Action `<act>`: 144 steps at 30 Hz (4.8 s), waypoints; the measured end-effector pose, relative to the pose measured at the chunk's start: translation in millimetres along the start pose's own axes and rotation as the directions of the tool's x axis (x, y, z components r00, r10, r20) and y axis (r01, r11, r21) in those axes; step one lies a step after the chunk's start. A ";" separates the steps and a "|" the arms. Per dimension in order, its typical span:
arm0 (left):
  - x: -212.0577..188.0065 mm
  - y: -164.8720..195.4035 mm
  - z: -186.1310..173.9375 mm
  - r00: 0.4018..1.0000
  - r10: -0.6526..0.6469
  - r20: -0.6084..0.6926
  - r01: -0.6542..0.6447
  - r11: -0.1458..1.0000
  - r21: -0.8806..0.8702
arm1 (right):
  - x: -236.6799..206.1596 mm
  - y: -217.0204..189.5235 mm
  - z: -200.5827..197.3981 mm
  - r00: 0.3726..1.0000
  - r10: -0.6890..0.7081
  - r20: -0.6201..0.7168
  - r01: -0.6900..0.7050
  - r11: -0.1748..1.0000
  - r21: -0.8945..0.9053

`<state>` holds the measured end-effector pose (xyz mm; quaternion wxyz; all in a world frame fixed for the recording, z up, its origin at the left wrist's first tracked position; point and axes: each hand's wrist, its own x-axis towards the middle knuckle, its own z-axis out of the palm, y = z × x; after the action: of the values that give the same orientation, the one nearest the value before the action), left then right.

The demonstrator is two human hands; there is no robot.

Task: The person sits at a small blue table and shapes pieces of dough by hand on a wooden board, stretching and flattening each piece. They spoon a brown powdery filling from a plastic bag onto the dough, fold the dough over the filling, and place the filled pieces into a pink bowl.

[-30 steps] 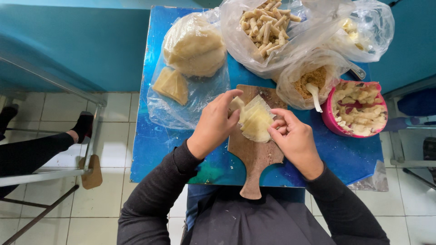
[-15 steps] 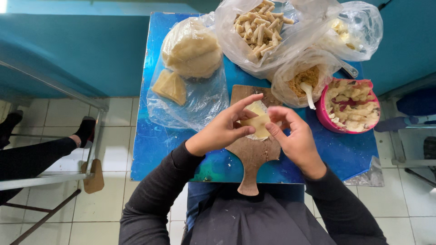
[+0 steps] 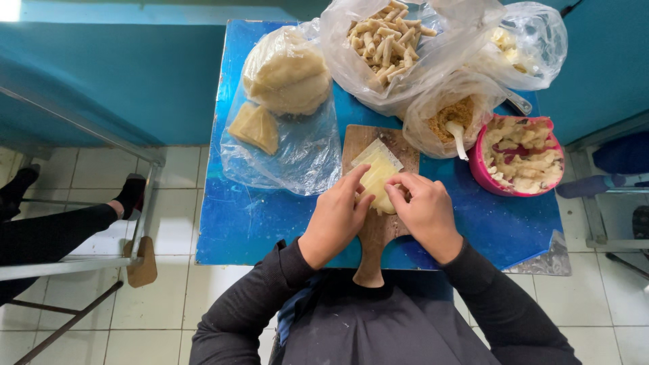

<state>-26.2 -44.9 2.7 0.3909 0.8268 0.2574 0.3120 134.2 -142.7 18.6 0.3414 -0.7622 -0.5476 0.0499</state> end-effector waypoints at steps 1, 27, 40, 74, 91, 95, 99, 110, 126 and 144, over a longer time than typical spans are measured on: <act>0.0 -0.1 0.4 1.000 -0.007 0.005 0.007 1.000 0.006 | 0.1 -0.3 0.6 1.000 -0.001 -0.002 0.001 0.999 -0.039; -21.8 20.9 -4.2 0.994 0.015 -0.109 0.005 0.984 0.180 | -22.5 138.2 -121.4 0.992 -0.017 0.127 0.088 0.810 -0.580; -27.3 17.7 -2.1 0.991 -0.004 -0.134 0.028 0.984 0.176 | -30.8 152.9 -139.5 0.985 0.012 0.170 0.086 0.828 -0.555; -28.7 17.3 -0.3 0.987 0.036 -0.157 -0.003 0.978 0.209 | -21.5 113.9 -161.9 0.965 0.059 0.254 0.171 0.594 -0.786; -28.2 18.3 -0.6 0.987 0.035 -0.160 -0.001 0.979 0.206 | -41.5 155.0 -157.5 0.983 -0.039 0.178 0.116 0.888 -0.445; -29.1 18.7 -1.2 0.986 0.039 -0.162 -0.004 0.978 0.209 | -42.1 158.3 -157.2 0.983 -0.061 0.172 0.140 0.858 -0.494; -28.8 18.8 -1.5 0.986 0.041 -0.163 -0.006 0.978 0.209 | -41.2 144.4 -152.8 0.985 -0.029 0.170 0.124 0.802 -0.584; -28.7 17.7 -0.4 0.984 0.038 -0.176 -0.001 0.978 0.208 | -35.7 123.5 -158.5 0.982 0.009 0.191 0.129 0.707 -0.695; -28.2 19.1 -1.4 0.985 0.029 -0.170 0.005 0.981 0.195 | -28.1 91.2 -166.5 0.975 0.012 0.221 0.188 0.484 -0.855; -28.9 17.0 0.4 0.983 0.042 -0.178 -0.005 0.979 0.202 | -22.2 95.6 -158.2 0.968 0.066 0.243 0.176 0.514 -0.840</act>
<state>-42.3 -74.0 7.1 0.2765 0.8331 0.3122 0.3632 273.2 -251.7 77.5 -0.1469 -0.8009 -0.5625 -0.1435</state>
